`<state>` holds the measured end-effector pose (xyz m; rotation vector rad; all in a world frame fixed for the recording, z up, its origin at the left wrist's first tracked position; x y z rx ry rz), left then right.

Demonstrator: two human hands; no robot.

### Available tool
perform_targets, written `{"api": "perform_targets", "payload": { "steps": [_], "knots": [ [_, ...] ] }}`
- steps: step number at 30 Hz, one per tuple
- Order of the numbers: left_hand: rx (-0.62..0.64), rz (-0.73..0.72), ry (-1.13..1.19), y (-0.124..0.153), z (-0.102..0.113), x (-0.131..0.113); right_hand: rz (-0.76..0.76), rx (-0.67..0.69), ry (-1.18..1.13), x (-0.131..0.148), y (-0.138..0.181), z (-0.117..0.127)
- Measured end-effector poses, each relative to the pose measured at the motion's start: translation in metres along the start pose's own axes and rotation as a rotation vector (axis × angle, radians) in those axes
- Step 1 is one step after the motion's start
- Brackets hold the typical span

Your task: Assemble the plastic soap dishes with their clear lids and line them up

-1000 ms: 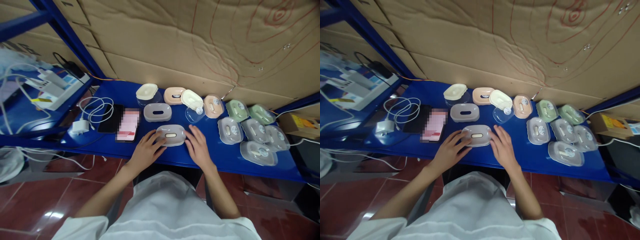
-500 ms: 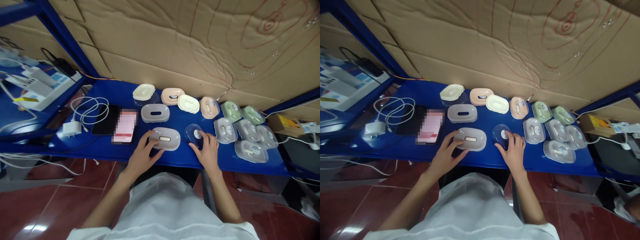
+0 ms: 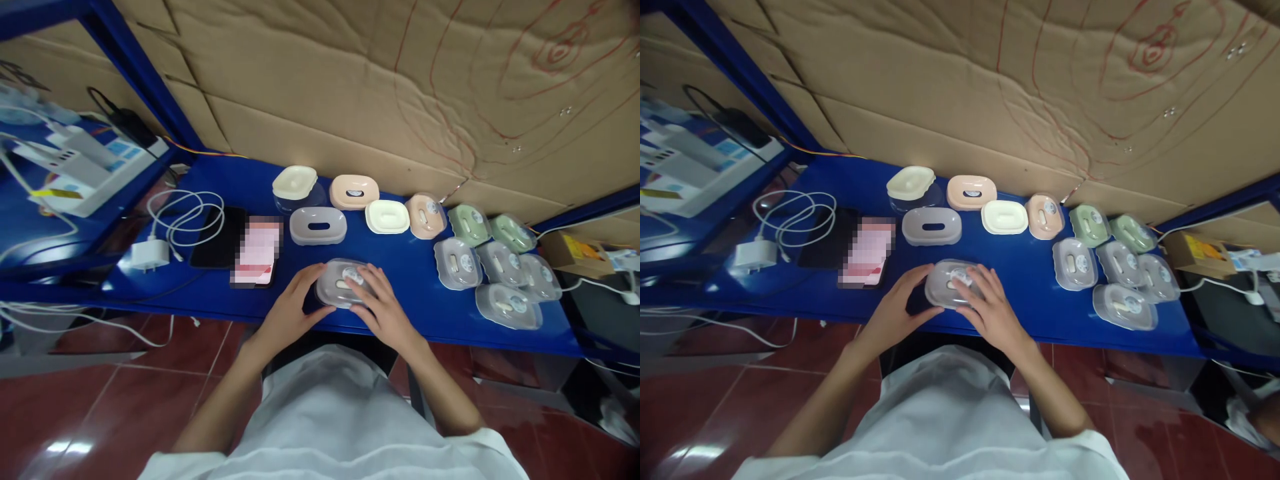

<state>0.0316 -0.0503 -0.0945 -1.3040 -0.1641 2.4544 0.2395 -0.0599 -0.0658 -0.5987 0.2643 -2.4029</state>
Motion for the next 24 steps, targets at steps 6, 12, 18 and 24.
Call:
{"api": "perform_targets", "payload": {
  "steps": [6,12,18,24],
  "knots": [
    [0.029,0.006,0.004,-0.001,0.002,0.004,0.126,0.037,0.182,0.014,-0.006,-0.01],
    [0.081,-0.025,-0.038,-0.001,-0.005,0.004,0.127,0.048,0.164,0.005,-0.001,-0.014],
    [-0.148,-0.068,-0.149,0.005,0.013,-0.009,-0.019,-0.221,-0.065,-0.017,0.014,0.005],
    [-0.499,-0.052,-0.401,-0.032,0.127,-0.002,-0.311,-0.293,-0.106,-0.041,0.016,0.008]
  ]
}}
Point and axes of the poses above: each hand's wrist, its own y-axis away from the middle knuckle, its own z-axis out of the back of the hand, x = y × z, the point moved 7 cm from there along -y, towards the middle knuckle, and after that the axes turned 1 degree about -x, right-handed, at the moved point
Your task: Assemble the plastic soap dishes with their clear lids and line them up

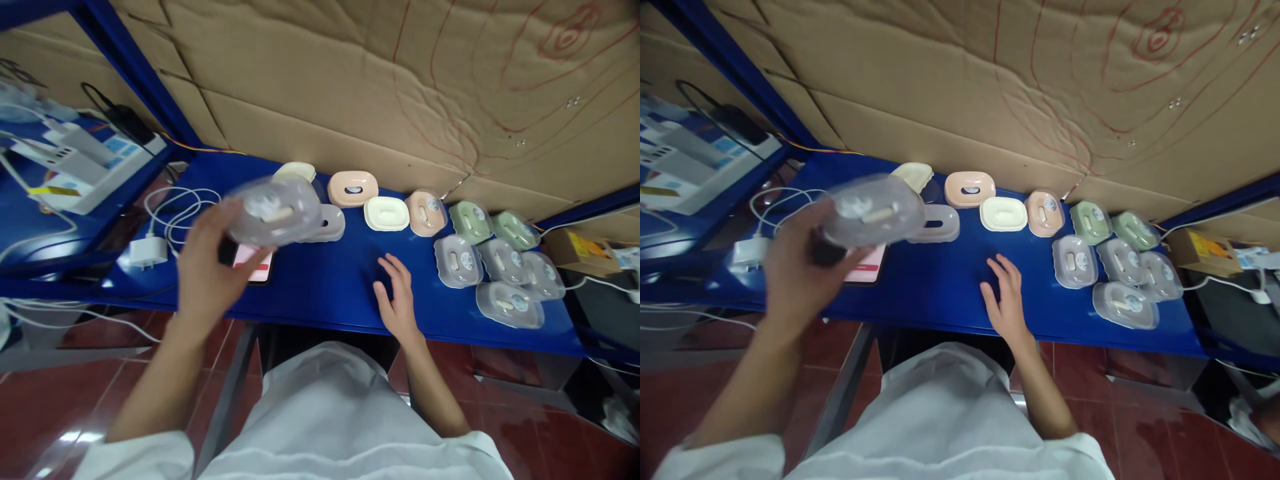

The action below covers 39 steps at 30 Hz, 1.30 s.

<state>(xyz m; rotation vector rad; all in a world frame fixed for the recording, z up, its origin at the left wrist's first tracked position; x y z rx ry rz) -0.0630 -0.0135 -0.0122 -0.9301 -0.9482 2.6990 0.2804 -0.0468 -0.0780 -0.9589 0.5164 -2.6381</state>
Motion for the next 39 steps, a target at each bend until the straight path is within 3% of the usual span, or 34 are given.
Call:
{"api": "perform_targets", "payload": {
  "steps": [3,5,9,12,15,18,24,27,31,35,39],
  "knots": [
    [0.01,0.096,-0.085,-0.05,0.001,0.044,0.033,0.125,0.096,0.002,-0.003,-0.015],
    [0.031,0.168,-0.179,-0.074,-0.012,0.074,0.076,0.168,0.152,0.005,-0.002,-0.022],
    [0.109,0.397,-0.232,-0.098,-0.047,0.126,0.093,0.185,0.175,0.005,-0.001,-0.026],
    [0.196,0.489,-0.204,-0.105,-0.067,0.142,0.085,0.197,0.163,0.003,-0.001,-0.026],
    [0.175,0.35,-0.204,-0.109,-0.068,0.121,0.086,0.211,0.163,0.003,-0.002,-0.027],
    [0.119,0.134,-0.228,-0.097,-0.064,0.07,0.08,0.219,0.173,0.005,-0.001,-0.029],
    [0.565,-0.278,-0.238,-0.015,-0.11,-0.043,0.118,0.238,0.21,-0.004,-0.017,-0.017],
    [0.645,-0.413,-0.19,0.014,-0.124,-0.076,0.149,0.22,0.315,-0.03,-0.049,-0.002],
    [0.692,-0.52,-0.105,0.018,-0.135,-0.092,0.181,0.201,0.406,-0.064,-0.094,0.005],
    [0.695,-0.507,-0.038,0.004,-0.133,-0.084,0.168,0.24,0.387,-0.073,-0.105,-0.003],
    [0.477,-0.334,0.037,-0.018,-0.112,-0.066,0.233,0.296,0.255,-0.056,-0.088,-0.011]
  ]
}}
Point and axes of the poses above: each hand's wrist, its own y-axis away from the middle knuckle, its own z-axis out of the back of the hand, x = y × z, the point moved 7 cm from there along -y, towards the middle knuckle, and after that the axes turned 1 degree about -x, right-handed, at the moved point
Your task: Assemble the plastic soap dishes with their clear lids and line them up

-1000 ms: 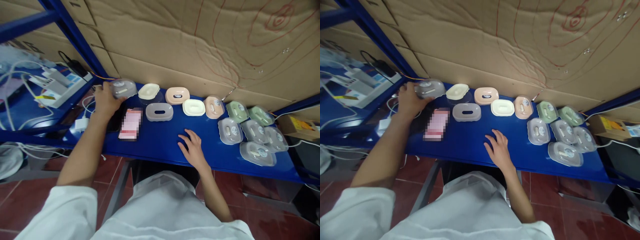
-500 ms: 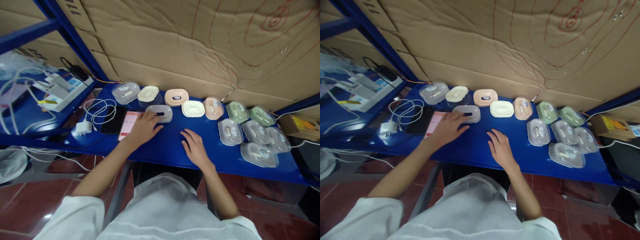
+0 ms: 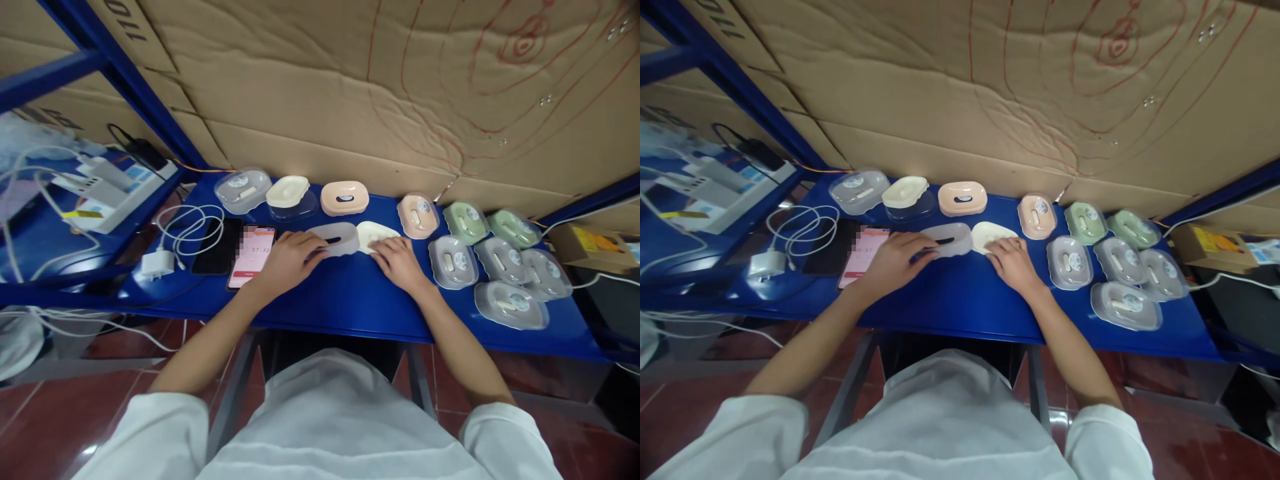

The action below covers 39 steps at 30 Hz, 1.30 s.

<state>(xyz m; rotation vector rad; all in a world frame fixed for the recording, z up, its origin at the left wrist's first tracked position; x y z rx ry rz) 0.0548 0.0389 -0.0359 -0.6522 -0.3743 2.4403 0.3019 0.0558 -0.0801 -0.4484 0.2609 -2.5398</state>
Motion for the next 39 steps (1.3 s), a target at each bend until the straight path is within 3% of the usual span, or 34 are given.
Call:
{"api": "perform_targets", "payload": {
  "steps": [2,4,8,13,19,22,24,27,30,32,39],
  "knots": [
    [-0.135,0.065,0.037,0.001,0.011,0.007,0.095,0.009,-0.12,0.018,0.003,0.0],
    [-0.163,0.058,0.024,0.002,0.01,0.004,0.169,-0.024,-0.222,0.034,0.004,0.005],
    [0.004,-0.05,-0.076,0.003,-0.02,-0.018,0.119,-0.173,-0.205,0.039,0.003,0.024],
    [0.107,-0.126,-0.187,-0.001,-0.04,-0.038,0.165,-0.028,-0.076,0.028,0.003,0.009],
    [0.158,-0.174,-0.218,0.0,-0.049,-0.045,0.174,-0.046,-0.025,0.022,0.004,-0.004],
    [0.153,-0.187,-0.149,-0.004,-0.043,-0.034,0.186,-0.064,-0.013,0.027,0.004,-0.004],
    [0.108,-0.115,-0.122,-0.017,-0.028,-0.011,0.189,-0.07,-0.019,0.029,0.004,-0.003],
    [-0.013,0.182,-0.288,-0.044,0.001,0.043,0.197,-0.081,-0.025,0.03,0.003,0.0],
    [0.027,0.372,-0.461,-0.059,0.01,0.08,0.199,-0.076,-0.033,0.028,0.004,0.001],
    [0.061,0.315,-0.506,-0.061,0.002,0.08,0.198,-0.067,-0.038,0.027,0.005,-0.001],
    [0.004,0.147,-0.407,-0.037,-0.022,0.045,0.192,-0.074,-0.057,0.03,0.005,0.001]
  ]
}}
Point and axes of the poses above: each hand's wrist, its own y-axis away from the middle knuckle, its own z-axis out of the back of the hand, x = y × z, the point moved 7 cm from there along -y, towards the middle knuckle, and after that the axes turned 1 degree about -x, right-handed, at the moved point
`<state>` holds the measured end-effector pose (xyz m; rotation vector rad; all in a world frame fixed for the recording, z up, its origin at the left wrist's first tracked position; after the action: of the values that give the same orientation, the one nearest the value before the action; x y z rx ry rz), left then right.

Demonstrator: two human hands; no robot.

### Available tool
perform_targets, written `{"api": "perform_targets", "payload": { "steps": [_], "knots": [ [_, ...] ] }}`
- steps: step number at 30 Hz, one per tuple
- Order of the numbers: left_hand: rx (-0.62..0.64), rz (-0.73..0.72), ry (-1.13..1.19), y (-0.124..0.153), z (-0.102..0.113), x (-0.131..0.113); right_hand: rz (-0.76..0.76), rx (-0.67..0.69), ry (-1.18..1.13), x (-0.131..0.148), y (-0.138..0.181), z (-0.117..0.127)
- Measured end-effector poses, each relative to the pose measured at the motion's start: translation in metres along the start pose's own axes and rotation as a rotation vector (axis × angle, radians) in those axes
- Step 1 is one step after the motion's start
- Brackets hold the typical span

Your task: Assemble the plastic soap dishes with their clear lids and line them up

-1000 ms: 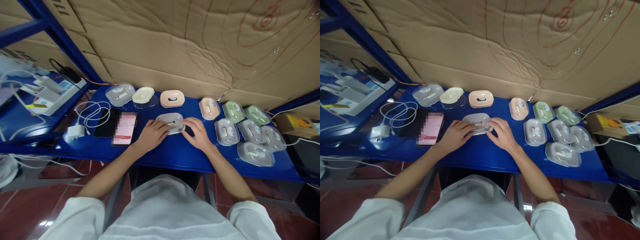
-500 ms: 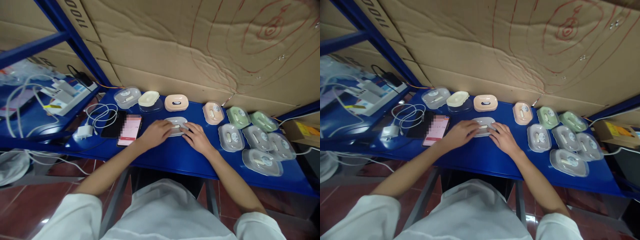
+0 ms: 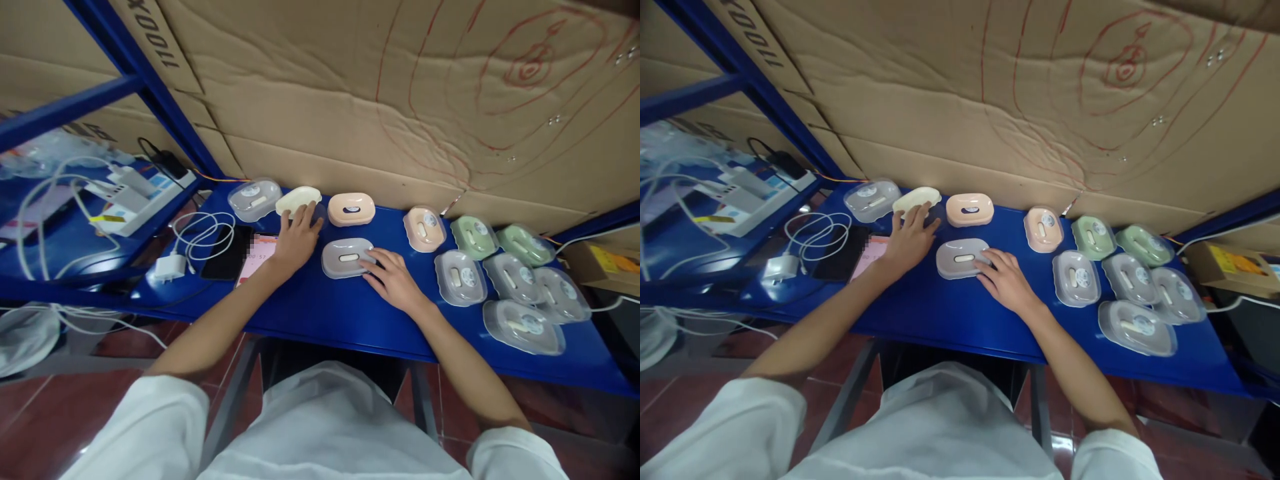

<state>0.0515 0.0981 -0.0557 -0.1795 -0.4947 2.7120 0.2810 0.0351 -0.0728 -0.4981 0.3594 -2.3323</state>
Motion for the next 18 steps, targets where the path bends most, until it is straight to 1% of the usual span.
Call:
{"api": "perform_targets", "payload": {
  "steps": [4,5,7,9,11,12,14,16,18],
  "knots": [
    [0.165,-0.158,0.173,0.016,-0.008,-0.015,0.015,0.061,-0.043,-0.005,0.007,0.018],
    [0.201,-0.168,0.207,0.02,-0.009,-0.017,0.009,0.074,-0.05,-0.008,0.01,0.024],
    [0.235,-0.137,0.25,0.024,-0.01,-0.016,-0.026,0.093,-0.049,-0.015,0.015,0.032],
    [0.212,-0.09,0.318,0.024,-0.007,-0.017,-0.055,0.099,-0.051,-0.017,0.018,0.035],
    [0.149,-0.086,0.444,0.022,0.002,-0.024,-0.073,0.088,-0.087,-0.013,0.017,0.03],
    [0.117,-0.114,0.508,0.021,0.007,-0.03,-0.083,0.071,-0.113,-0.01,0.016,0.027],
    [0.08,-0.217,0.589,0.022,0.016,-0.046,-0.103,0.016,-0.148,-0.005,0.014,0.022],
    [0.081,-0.319,0.585,0.024,0.019,-0.061,-0.106,-0.023,-0.13,-0.001,0.011,0.017],
    [0.088,-0.364,0.537,0.028,0.017,-0.069,-0.089,-0.006,-0.071,0.0,0.01,0.013]
  ]
}}
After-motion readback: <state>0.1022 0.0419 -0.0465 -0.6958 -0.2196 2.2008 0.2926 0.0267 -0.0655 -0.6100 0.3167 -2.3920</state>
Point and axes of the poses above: each hand's wrist, its own y-axis away from the middle knuckle, its own z-axis out of the back of the hand, x = y × z, the point moved 7 cm from there along -y, towards the middle knuckle, and after that the axes turned 1 degree about -x, right-handed, at the moved point
